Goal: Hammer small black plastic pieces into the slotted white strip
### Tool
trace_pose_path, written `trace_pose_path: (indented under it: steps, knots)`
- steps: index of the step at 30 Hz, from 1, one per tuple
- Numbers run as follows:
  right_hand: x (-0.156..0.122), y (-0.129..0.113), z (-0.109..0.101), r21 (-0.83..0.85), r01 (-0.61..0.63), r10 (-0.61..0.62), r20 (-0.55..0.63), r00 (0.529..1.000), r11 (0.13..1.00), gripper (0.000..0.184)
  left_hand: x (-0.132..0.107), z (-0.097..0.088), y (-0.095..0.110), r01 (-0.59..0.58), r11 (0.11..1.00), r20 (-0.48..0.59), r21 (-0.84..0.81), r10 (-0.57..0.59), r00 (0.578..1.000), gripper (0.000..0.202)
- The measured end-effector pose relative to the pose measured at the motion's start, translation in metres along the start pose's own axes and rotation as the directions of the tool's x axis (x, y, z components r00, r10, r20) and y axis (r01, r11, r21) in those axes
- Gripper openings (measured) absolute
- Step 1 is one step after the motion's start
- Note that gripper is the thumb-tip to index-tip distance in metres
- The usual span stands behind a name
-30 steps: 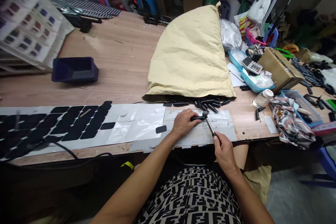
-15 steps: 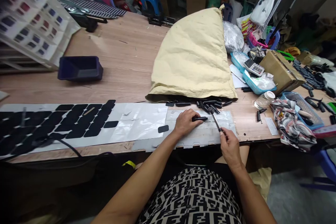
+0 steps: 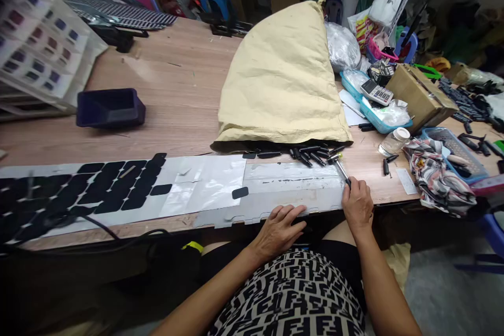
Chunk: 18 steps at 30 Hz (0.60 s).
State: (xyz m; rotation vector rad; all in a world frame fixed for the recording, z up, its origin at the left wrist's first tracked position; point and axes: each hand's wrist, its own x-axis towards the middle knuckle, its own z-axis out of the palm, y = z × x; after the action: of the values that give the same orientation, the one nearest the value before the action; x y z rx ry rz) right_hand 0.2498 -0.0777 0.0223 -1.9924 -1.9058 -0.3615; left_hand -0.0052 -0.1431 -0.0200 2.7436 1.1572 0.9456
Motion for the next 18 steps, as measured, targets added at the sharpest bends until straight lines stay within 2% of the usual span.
trace_pose_path:
  steps: [2, 4, 6, 7, 8, 9, 10, 12, 13, 14, 16, 18]
  knots:
    - [0.0, 0.0, -0.001, -0.015, 0.005, -0.005, -0.003, 1.0, 1.0, 0.028, 0.002, 0.001, 0.002, 0.021, 1.0, -0.01, 0.015, -0.02, 1.0, 0.013]
    - [-0.001, 0.0, 0.0, -0.032, 0.016, -0.017, -0.013, 1.0, 0.999, 0.028, 0.009, -0.003, 0.003, 0.071, 0.996, -0.006, -0.052, -0.071, 0.997, 0.024]
    - [-0.002, 0.0, 0.0, -0.055, 0.027, -0.028, -0.021, 0.999, 0.998, 0.028, 0.023, -0.009, 0.0, 0.177, 0.972, -0.007, -0.156, -0.181, 0.984, 0.03]
    - [-0.002, -0.001, 0.001, -0.067, 0.032, -0.033, -0.022, 0.999, 0.997, 0.029, 0.032, -0.011, -0.004, 0.26, 0.945, -0.01, -0.197, -0.267, 0.964, 0.029]
    - [-0.003, -0.001, 0.002, -0.078, 0.036, -0.038, -0.023, 0.999, 0.996, 0.029, 0.044, -0.012, -0.01, 0.362, 0.906, -0.012, -0.221, -0.374, 0.927, 0.027]
    - [-0.003, -0.001, 0.002, -0.089, 0.038, -0.041, -0.025, 0.999, 0.995, 0.029, 0.058, -0.013, -0.017, 0.474, 0.85, -0.015, -0.23, -0.49, 0.871, 0.024]
    - [-0.004, -0.001, 0.003, -0.096, 0.04, -0.043, -0.027, 0.999, 0.995, 0.03, 0.073, -0.013, -0.026, 0.587, 0.777, -0.018, -0.228, -0.606, 0.795, 0.025]
    - [-0.004, 0.0, 0.004, -0.105, 0.044, -0.048, -0.035, 0.998, 0.994, 0.03, 0.105, -0.012, -0.047, 0.767, 0.606, -0.012, -0.212, -0.786, 0.618, 0.033]
    - [-0.005, 0.0, 0.004, -0.107, 0.046, -0.051, -0.038, 0.998, 0.993, 0.03, 0.12, -0.012, -0.058, 0.822, 0.533, 0.0, -0.199, -0.839, 0.544, 0.04]
    - [-0.005, 0.0, 0.005, -0.109, 0.049, -0.054, -0.042, 0.998, 0.993, 0.03, 0.132, -0.011, -0.067, 0.857, 0.48, 0.016, -0.187, -0.871, 0.492, 0.045]
    - [-0.005, 0.0, 0.005, -0.113, 0.053, -0.059, -0.045, 0.997, 0.992, 0.03, 0.147, -0.011, -0.083, 0.885, 0.433, 0.063, -0.172, -0.892, 0.448, 0.042]
    - [-0.006, -0.001, 0.004, -0.115, 0.049, -0.054, -0.045, 0.997, 0.992, 0.03, 0.146, -0.013, -0.093, 0.89, 0.419, 0.108, -0.18, -0.891, 0.442, 0.028]
